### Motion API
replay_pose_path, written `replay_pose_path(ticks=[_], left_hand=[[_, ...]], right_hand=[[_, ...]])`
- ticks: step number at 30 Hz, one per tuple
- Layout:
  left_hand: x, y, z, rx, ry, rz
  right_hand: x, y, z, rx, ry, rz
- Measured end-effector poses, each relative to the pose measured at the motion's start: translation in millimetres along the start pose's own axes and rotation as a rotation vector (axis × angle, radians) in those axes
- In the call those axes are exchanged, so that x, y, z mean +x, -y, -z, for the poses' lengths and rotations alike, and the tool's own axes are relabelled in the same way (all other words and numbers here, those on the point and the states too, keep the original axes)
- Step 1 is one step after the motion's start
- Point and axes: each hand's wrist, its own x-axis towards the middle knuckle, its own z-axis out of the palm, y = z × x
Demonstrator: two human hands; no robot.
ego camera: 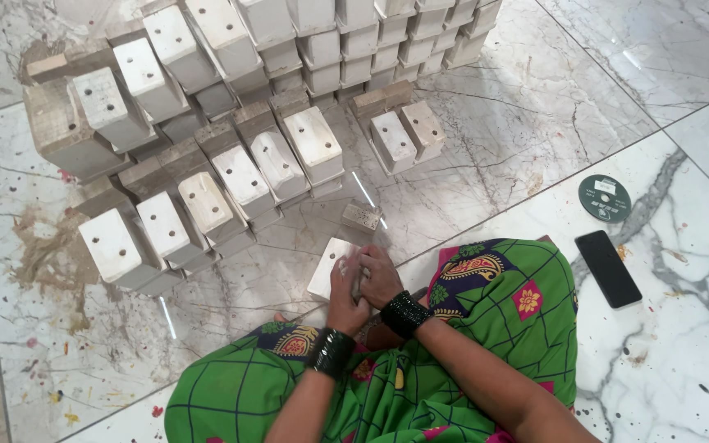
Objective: The person sits on the floor and wipes white rectangular blocks one at a time with a cloth, then places the wiped blocks onto a growing stack of similar blocks beside them. They continue picking up blocks, wiping their surfaces, and adding them to the arrangement.
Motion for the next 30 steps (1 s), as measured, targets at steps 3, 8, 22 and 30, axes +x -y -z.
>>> replay_pose_path(ticks=[3,8,22,30], left_hand=[[-10.6,-12.6,1.7,-0.083,-0.168,0.256],[-7.9,4.5,8.2,0.152,-0.457,0.252],[0.4,63.4,13.7,0.095,-0.269,0.528],[-4.0,58.6,0.8,0.257,-0.212,0.544]], right_hand=[[11.7,7.9,-1.2,-0.043,0.025,-0.047],[23.2,8.4,-14.0,0.1,-0.111,0.029],[33.6,0.2,-11.0,-0.582,0.36,0.291],[38.3,2.9,-16.3,-0.593,0.347,-0.008]])
